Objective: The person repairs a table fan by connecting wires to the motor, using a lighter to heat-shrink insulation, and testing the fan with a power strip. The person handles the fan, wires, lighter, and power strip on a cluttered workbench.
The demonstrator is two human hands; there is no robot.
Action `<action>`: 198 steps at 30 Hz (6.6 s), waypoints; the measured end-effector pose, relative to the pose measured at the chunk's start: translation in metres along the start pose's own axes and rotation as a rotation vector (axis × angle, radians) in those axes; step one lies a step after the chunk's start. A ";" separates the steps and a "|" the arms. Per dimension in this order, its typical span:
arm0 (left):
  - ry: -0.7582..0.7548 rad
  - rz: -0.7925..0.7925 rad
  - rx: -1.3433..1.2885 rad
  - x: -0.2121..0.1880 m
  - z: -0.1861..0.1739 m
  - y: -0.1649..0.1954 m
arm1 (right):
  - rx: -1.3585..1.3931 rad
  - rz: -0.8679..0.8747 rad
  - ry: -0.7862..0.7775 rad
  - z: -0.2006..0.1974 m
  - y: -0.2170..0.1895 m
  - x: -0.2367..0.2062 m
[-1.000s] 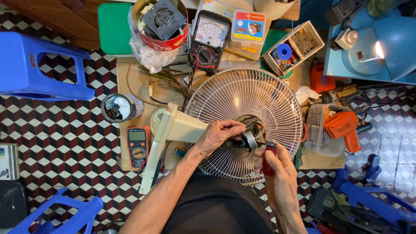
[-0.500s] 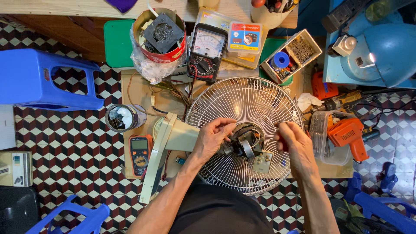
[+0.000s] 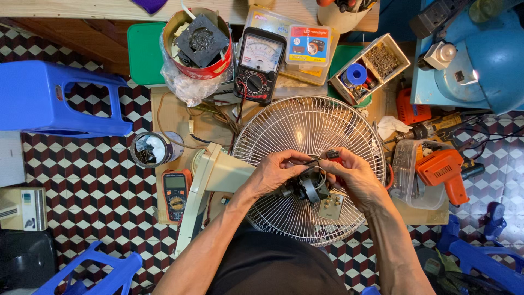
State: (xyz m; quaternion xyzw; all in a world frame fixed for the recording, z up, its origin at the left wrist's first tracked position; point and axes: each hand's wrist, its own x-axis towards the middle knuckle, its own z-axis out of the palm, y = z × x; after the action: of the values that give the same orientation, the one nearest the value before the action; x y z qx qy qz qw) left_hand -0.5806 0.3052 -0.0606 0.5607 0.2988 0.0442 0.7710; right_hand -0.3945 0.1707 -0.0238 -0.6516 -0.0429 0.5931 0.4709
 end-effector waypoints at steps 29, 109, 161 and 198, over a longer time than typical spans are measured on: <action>0.058 0.007 0.004 -0.011 0.000 -0.022 | 0.158 -0.194 0.121 0.016 0.023 -0.003; 0.418 0.049 -0.250 -0.022 0.033 -0.024 | -0.614 -0.029 -0.110 0.000 -0.016 0.058; 0.377 0.063 -0.365 -0.026 0.031 -0.028 | -0.591 -0.080 -0.142 0.010 -0.032 0.041; 0.372 0.046 -0.399 -0.031 0.029 -0.024 | -0.933 -0.127 -0.287 0.011 -0.033 0.073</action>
State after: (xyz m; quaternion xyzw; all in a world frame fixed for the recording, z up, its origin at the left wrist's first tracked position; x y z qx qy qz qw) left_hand -0.5969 0.2596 -0.0636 0.3865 0.4076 0.2219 0.7970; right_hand -0.3660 0.2398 -0.0537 -0.7008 -0.4081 0.5647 0.1534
